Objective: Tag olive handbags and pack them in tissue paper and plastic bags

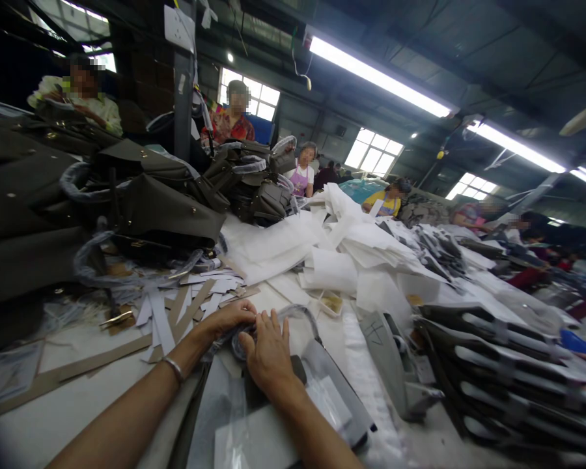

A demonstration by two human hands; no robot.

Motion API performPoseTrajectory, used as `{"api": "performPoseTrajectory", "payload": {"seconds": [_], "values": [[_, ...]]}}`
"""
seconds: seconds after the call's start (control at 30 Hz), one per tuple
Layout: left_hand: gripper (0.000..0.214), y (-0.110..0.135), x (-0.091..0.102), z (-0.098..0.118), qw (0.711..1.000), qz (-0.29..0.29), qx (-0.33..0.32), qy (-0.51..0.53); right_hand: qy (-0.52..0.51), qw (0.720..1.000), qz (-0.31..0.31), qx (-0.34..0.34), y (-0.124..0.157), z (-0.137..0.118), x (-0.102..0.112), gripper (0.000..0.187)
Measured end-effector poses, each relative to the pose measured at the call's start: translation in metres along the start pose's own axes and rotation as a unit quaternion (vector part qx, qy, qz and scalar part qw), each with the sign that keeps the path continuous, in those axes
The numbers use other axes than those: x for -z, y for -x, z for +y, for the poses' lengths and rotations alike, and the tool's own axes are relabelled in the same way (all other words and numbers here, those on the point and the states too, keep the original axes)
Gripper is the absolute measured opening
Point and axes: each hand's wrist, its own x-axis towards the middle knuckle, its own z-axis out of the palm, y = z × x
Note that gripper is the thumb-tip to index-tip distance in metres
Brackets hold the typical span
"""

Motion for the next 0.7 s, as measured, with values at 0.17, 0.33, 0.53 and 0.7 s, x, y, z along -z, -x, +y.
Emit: {"api": "performPoseTrajectory", "payload": {"seconds": [0.17, 0.33, 0.53, 0.7], "values": [[0.025, 0.004, 0.000, 0.006, 0.999, 0.002, 0.011, 0.035, -0.098, 0.994, -0.028, 0.026, 0.006, 0.004, 0.029, 0.042], [0.027, 0.005, 0.002, 0.007, 0.995, -0.016, 0.032, 0.091, -0.185, 0.972, 0.136, -0.042, 0.048, 0.070, 0.108, 0.038], [0.036, -0.001, 0.002, 0.006, 0.987, -0.058, 0.044, 0.144, -0.102, 0.929, 0.241, -0.260, 0.122, 0.187, 0.182, 0.031], [0.044, -0.005, 0.005, 0.001, 0.980, -0.034, 0.067, 0.182, -0.126, 0.904, 0.243, -0.329, 0.140, 0.243, 0.186, 0.023]]}}
